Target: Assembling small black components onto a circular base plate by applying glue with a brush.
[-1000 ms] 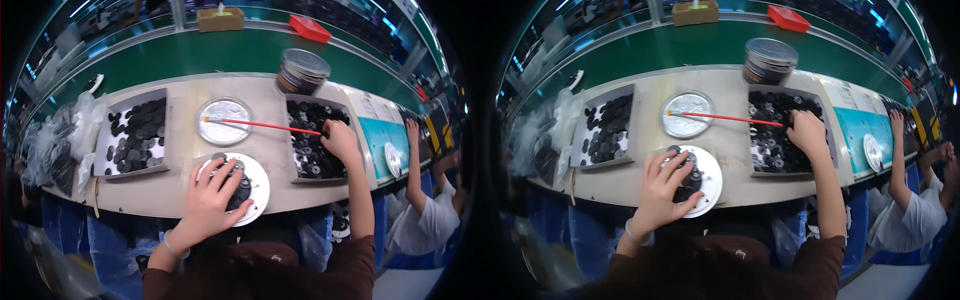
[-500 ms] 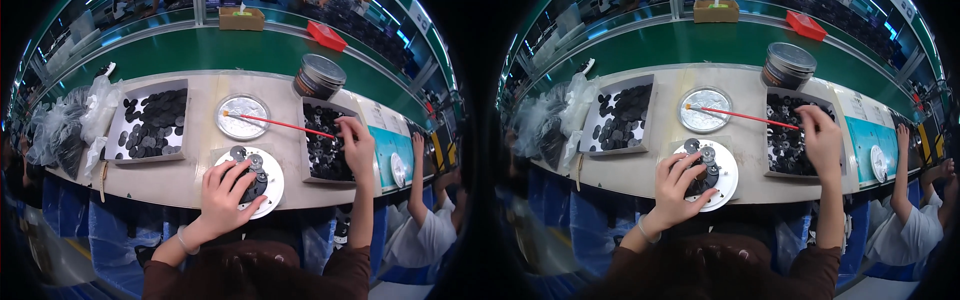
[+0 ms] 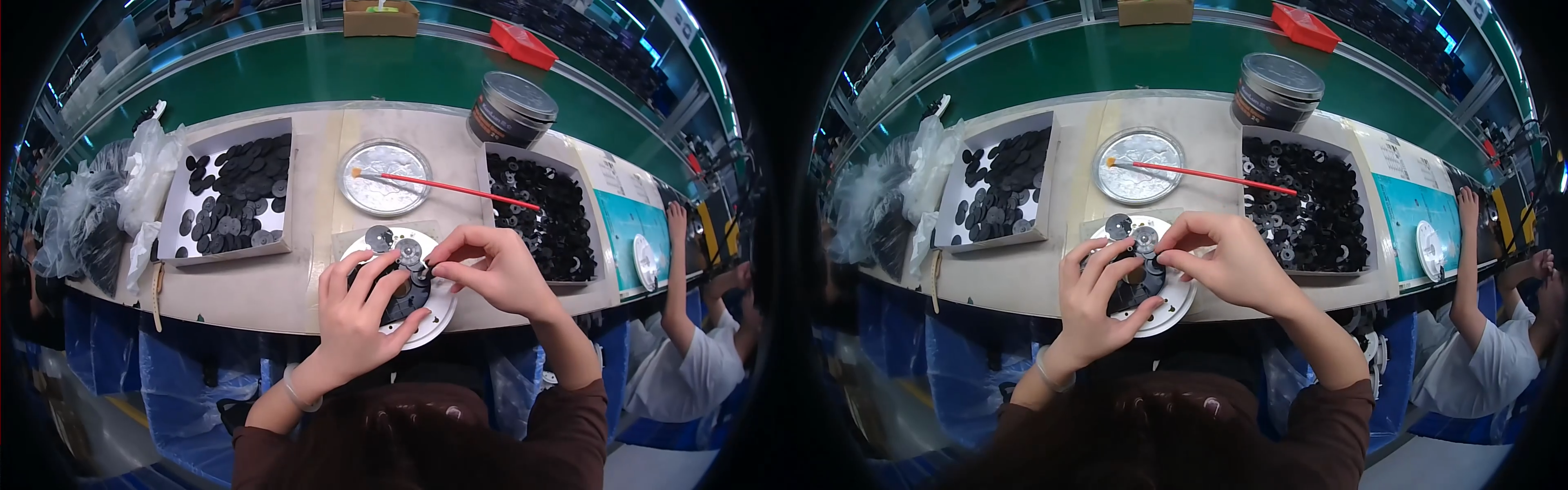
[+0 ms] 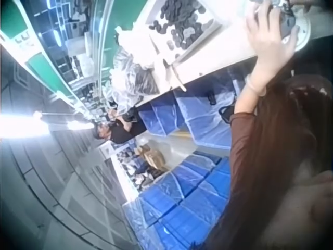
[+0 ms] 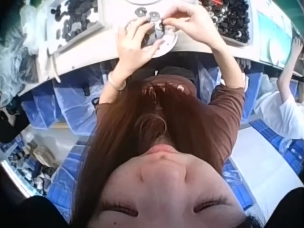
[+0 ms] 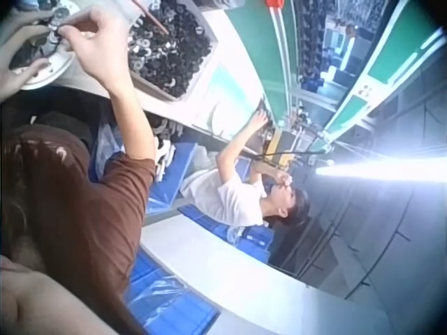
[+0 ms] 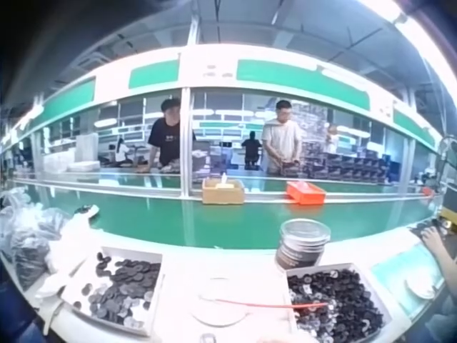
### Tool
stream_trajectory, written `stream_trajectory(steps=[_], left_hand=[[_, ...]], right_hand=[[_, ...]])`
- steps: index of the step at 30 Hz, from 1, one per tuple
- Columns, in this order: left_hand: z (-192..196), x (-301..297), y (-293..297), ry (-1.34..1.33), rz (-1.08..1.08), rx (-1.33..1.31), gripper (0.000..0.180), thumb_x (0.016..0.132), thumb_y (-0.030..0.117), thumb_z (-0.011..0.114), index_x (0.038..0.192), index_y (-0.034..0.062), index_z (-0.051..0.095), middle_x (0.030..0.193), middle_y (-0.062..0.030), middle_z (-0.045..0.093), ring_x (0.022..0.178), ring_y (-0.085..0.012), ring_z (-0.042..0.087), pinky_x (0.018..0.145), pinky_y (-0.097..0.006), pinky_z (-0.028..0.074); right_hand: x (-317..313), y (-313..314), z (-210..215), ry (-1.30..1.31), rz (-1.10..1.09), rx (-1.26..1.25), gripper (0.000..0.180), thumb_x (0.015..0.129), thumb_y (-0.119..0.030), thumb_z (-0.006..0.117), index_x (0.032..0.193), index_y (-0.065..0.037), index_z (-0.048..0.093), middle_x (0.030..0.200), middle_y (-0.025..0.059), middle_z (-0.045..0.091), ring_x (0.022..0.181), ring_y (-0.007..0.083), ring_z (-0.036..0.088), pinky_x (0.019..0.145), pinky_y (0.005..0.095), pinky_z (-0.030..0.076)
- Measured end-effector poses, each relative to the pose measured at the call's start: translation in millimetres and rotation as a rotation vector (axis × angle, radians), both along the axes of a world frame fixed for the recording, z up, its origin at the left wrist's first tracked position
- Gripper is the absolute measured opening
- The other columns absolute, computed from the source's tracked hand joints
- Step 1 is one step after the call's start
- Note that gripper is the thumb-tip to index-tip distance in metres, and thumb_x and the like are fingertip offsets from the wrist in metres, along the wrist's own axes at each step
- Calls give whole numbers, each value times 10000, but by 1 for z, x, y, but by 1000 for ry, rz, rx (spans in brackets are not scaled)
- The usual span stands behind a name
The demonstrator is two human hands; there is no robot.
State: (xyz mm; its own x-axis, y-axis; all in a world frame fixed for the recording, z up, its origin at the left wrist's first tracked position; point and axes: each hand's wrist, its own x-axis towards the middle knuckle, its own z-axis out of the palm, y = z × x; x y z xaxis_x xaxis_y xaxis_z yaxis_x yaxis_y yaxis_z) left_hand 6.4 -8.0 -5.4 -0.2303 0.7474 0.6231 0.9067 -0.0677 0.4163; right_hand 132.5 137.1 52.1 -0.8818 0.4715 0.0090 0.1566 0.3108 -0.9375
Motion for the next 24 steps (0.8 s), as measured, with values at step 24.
stream_trajectory(steps=[24], left_hand=[[1,-2,2,26,0,-11,398,597,220,766,927,59,614,1106,-71,578,1053,-291,456,870,-384,370]], right_hand=[[-14,27,-20,-163,46,-666,80,797,-35,620,848,19,592,657,53,578,469,48,496,363,148,284]])
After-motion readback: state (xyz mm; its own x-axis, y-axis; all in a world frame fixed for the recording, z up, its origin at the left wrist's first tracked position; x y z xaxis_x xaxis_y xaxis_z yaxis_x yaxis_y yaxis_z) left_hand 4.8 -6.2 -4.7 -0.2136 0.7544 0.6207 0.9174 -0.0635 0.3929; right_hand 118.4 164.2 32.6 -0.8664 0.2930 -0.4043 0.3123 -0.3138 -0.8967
